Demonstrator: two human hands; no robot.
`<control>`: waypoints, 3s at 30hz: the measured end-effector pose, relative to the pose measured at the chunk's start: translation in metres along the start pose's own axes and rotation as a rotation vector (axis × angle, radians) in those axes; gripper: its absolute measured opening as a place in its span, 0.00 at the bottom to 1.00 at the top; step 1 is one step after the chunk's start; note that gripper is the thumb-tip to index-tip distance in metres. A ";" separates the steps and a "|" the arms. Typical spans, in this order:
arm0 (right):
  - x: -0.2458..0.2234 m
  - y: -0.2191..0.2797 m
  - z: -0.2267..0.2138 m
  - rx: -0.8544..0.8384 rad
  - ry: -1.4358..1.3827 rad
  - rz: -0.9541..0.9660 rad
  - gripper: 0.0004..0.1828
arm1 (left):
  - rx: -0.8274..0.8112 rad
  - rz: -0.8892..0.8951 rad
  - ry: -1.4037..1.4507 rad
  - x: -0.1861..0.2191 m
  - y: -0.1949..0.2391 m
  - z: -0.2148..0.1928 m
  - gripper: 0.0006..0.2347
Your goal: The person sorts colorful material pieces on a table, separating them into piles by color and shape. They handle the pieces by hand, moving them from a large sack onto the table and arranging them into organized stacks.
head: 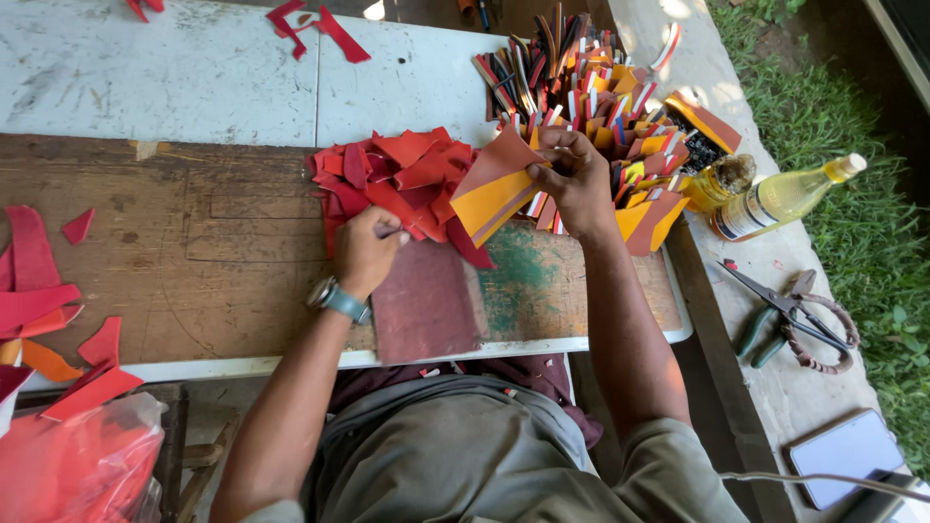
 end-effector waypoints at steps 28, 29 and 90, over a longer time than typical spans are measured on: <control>-0.034 0.095 0.121 -0.367 0.359 -0.016 0.29 | -0.122 -0.227 0.722 -0.008 0.073 -0.088 0.12; -0.030 0.103 0.115 -0.371 0.299 -0.032 0.31 | -0.087 -0.251 0.750 -0.008 0.074 -0.094 0.12; 0.004 0.163 0.232 -0.677 0.800 -0.834 0.24 | -0.479 -0.127 -0.313 -0.065 0.000 -0.176 0.08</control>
Point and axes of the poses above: each hand's wrist, its own y-axis away from the middle knuckle, its own z-axis out of the palm, x = y × z, the point moved 1 cm from there along -y, towards the middle knuckle, and after that the axes turned 2 degrees about x, right-handed, at the moved point
